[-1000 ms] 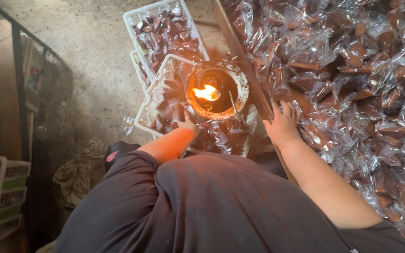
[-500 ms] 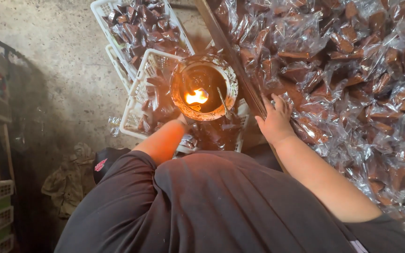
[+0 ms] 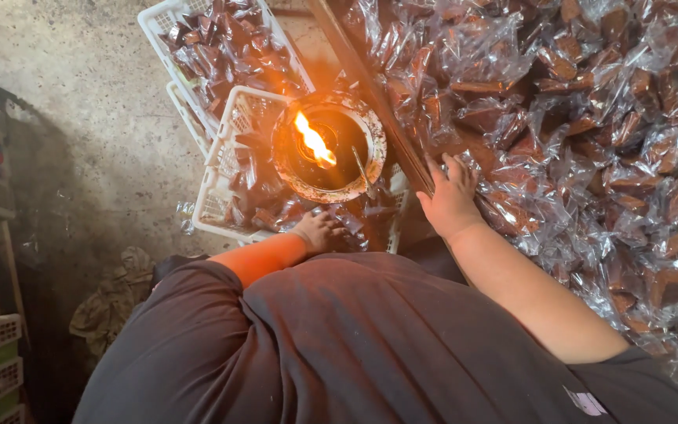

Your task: Manually sealing plastic bags of baked goods by melting the edges over an oil lamp flame and pressing them together.

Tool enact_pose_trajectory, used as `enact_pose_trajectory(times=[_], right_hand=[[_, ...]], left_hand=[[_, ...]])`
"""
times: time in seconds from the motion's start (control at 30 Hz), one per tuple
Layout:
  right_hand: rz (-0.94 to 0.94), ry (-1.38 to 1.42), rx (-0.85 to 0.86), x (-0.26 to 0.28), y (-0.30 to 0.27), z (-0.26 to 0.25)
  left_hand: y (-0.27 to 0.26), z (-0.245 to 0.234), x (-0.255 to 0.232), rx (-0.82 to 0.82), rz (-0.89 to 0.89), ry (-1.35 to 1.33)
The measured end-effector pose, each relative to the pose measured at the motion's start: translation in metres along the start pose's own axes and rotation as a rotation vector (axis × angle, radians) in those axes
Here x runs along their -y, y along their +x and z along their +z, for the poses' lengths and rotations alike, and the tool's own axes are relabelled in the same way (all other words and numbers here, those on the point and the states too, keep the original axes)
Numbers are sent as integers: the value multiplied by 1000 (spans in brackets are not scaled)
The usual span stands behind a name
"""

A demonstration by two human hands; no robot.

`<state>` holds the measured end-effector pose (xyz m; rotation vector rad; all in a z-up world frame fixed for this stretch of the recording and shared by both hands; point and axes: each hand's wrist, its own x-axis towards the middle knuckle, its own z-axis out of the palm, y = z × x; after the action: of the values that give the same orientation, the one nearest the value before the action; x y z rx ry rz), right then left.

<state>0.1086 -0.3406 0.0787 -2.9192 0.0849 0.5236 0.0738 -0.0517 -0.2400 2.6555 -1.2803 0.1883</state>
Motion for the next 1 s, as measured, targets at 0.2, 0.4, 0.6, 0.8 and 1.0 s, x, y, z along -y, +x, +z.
enact_pose_trajectory(times=[0.2,0.4,0.6,0.8,1.0], right_hand=[[16,-29,20,5,-2,-7],[30,-40,-1,5,-3,-7],[-9,-10,15,7,-7,-15],[-11,-28,15,7,-7,-14],[-12,-47,1,1,-11,-10]], left_hand=[[38,-22,-9,-11,-128,1],[77,-55,-10,89,51,63],[94,-39,-11,260,-31,-86],[72,-19,6,431,-139,-202],[22,-75,11,500,-348,-95]])
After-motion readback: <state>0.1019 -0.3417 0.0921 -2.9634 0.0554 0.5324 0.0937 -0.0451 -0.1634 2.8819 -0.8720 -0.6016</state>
